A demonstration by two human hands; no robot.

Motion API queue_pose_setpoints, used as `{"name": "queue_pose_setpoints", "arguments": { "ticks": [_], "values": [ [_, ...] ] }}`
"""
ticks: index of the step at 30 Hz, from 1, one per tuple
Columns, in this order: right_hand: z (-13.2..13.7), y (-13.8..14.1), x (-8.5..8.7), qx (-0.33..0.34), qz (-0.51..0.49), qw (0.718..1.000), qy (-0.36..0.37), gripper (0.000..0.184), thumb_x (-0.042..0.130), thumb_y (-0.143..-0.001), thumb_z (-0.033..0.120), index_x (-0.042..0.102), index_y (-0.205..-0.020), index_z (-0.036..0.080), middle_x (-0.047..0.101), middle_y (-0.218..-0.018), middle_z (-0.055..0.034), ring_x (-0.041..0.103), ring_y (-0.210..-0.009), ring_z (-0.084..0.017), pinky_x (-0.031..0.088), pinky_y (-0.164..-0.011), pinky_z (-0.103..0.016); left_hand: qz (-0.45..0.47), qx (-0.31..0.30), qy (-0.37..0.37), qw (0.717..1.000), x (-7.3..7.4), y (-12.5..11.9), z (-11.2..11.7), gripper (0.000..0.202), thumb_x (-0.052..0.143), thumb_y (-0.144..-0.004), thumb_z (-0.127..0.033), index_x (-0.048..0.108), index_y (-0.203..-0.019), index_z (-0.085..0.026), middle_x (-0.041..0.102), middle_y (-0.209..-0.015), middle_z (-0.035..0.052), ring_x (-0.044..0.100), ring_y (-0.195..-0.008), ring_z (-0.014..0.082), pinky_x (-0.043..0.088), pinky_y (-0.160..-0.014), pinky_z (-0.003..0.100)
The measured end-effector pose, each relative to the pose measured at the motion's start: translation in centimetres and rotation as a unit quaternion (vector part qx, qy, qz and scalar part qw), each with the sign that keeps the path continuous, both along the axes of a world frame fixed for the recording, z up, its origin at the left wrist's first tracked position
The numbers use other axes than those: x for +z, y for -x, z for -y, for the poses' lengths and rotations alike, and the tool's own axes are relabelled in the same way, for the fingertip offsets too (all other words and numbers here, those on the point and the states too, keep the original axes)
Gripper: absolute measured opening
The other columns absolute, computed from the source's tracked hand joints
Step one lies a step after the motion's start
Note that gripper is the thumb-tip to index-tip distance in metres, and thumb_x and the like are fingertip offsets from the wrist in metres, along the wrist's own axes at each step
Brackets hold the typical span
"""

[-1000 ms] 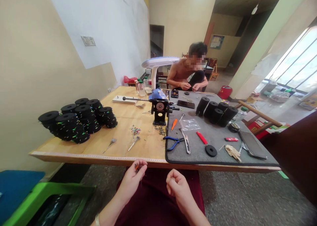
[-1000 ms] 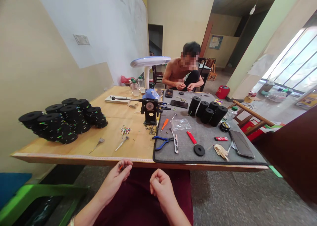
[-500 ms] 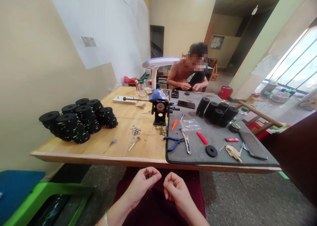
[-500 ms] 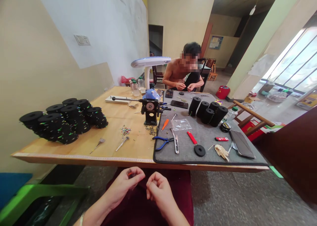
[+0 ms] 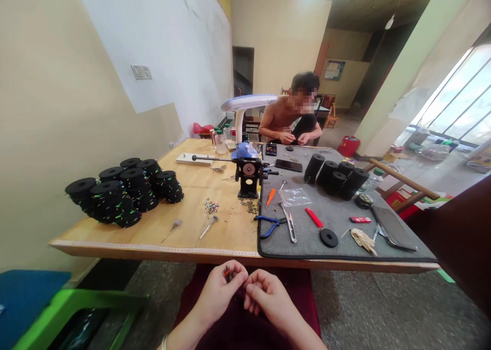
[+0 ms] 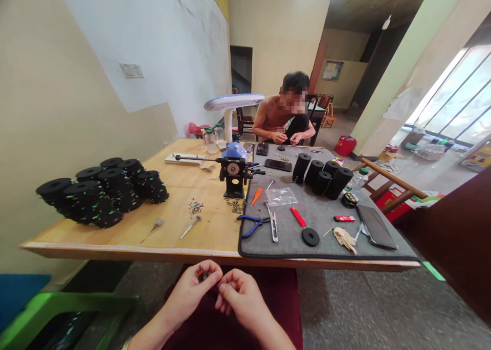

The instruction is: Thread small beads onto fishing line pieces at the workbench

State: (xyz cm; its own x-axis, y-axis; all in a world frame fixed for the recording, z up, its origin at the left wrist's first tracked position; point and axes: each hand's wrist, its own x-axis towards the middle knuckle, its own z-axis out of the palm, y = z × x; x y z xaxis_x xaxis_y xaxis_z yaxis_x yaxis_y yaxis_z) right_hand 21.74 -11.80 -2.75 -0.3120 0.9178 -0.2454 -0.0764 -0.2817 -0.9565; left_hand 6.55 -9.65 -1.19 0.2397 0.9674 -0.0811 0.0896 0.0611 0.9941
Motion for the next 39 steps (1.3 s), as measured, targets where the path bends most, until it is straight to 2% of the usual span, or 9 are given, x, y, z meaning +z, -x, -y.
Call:
{"name": "queue_pose_setpoints", "arguments": {
  "ticks": [10,14,21,24,27,30,34,36,39],
  "values": [
    [0.2,0.3,-1.1,-0.053,0.019,0.998,0.001,0.025,0.059,-0.078,0.040,0.048,-0.071,0.018,0.053,-0.048,0.0058,0.037,-0.039,-0.005,0.027,-0.042,-0.017,0.022,0.020,0.062,0.998,-0.3,0.4,0.1,0.026,0.065,-0.075,-0.040,0.065,-0.071,-0.014,0.059,-0.064,0.0000,0.049,-0.059,0.0130,0.040,-0.058,0.024],
    [0.3,0.4,-1.7,-0.084,0.039,0.995,-0.033,0.026,0.058,-0.079,0.041,0.048,-0.071,0.019,0.053,-0.048,0.0053,0.040,-0.040,-0.007,0.030,-0.043,-0.018,0.018,0.024,0.099,0.995,-0.2,0.8,0.6,0.021,0.068,-0.069,-0.033,0.070,-0.080,-0.015,0.059,-0.064,-0.0011,0.047,-0.057,0.0122,0.039,-0.057,0.024],
    [0.9,0.3,-1.9,-0.082,0.099,0.988,-0.090,0.019,0.055,-0.084,0.032,0.052,-0.070,0.018,0.057,-0.049,0.0034,0.048,-0.044,-0.010,0.035,-0.047,-0.020,0.000,0.019,0.059,0.998,-0.1,0.3,0.0,0.021,0.069,-0.071,-0.035,0.068,-0.070,-0.014,0.063,-0.064,0.0017,0.052,-0.063,0.0154,0.042,-0.064,0.027],
    [0.8,-0.4,-1.2,-0.063,0.128,0.981,-0.130,0.013,0.055,-0.084,0.026,0.060,-0.075,0.018,0.067,-0.063,-0.0020,0.060,-0.057,-0.015,0.045,-0.057,-0.024,-0.023,0.015,0.028,0.999,0.2,0.2,-0.3,0.022,0.067,-0.073,-0.035,0.066,-0.064,-0.015,0.063,-0.062,0.0018,0.053,-0.063,0.0160,0.042,-0.063,0.027],
    [0.3,-1.3,0.0,-0.085,0.144,0.971,-0.172,0.019,0.060,-0.082,0.025,0.065,-0.099,0.019,0.071,-0.094,-0.0083,0.065,-0.088,-0.023,0.049,-0.073,-0.030,-0.055,0.012,-0.008,0.998,0.6,0.2,-0.4,0.023,0.065,-0.074,-0.035,0.066,-0.064,-0.015,0.065,-0.063,0.0029,0.054,-0.064,0.0173,0.042,-0.064,0.026],
    [-0.5,-1.3,1.1,-0.084,0.076,0.985,-0.128,0.038,0.064,-0.080,0.035,0.057,-0.114,0.021,0.067,-0.107,-0.0110,0.063,-0.095,-0.025,0.051,-0.057,-0.027,-0.090,0.019,-0.050,0.995,1.1,0.2,-0.4,0.024,0.063,-0.076,-0.036,0.066,-0.063,-0.016,0.065,-0.061,0.0033,0.054,-0.062,0.0176,0.040,-0.061,0.026],
    [-1.5,0.1,1.4,-0.024,-0.033,0.998,-0.057,0.043,0.070,-0.071,0.050,0.058,-0.094,0.016,0.066,-0.074,-0.0036,0.061,-0.062,-0.015,0.046,-0.048,-0.021,-0.124,0.019,-0.100,0.987,1.9,0.2,-0.4,0.024,0.060,-0.078,-0.033,0.066,-0.062,-0.017,0.066,-0.062,0.0034,0.055,-0.062,0.0183,0.039,-0.060,0.026],
    [-1.9,0.6,1.1,-0.012,-0.045,0.998,-0.033,0.048,0.070,-0.067,0.058,0.055,-0.083,0.016,0.059,-0.056,0.0023,0.050,-0.044,-0.009,0.039,-0.044,-0.019,-0.144,0.015,-0.120,0.982,2.2,0.2,-0.7,0.024,0.059,-0.079,-0.032,0.066,-0.062,-0.017,0.066,-0.062,0.0034,0.056,-0.062,0.0186,0.039,-0.060,0.026],
    [-2.6,0.7,0.3,-0.021,-0.022,0.999,-0.024,0.051,0.069,-0.064,0.064,0.049,-0.072,0.017,0.054,-0.046,0.0049,0.037,-0.035,-0.005,0.028,-0.039,-0.017,-0.168,0.005,-0.141,0.976,2.1,0.3,-1.7,0.023,0.058,-0.080,-0.031,0.065,-0.064,-0.017,0.066,-0.063,0.0030,0.056,-0.064,0.0187,0.039,-0.061,0.026]
  ]
}}
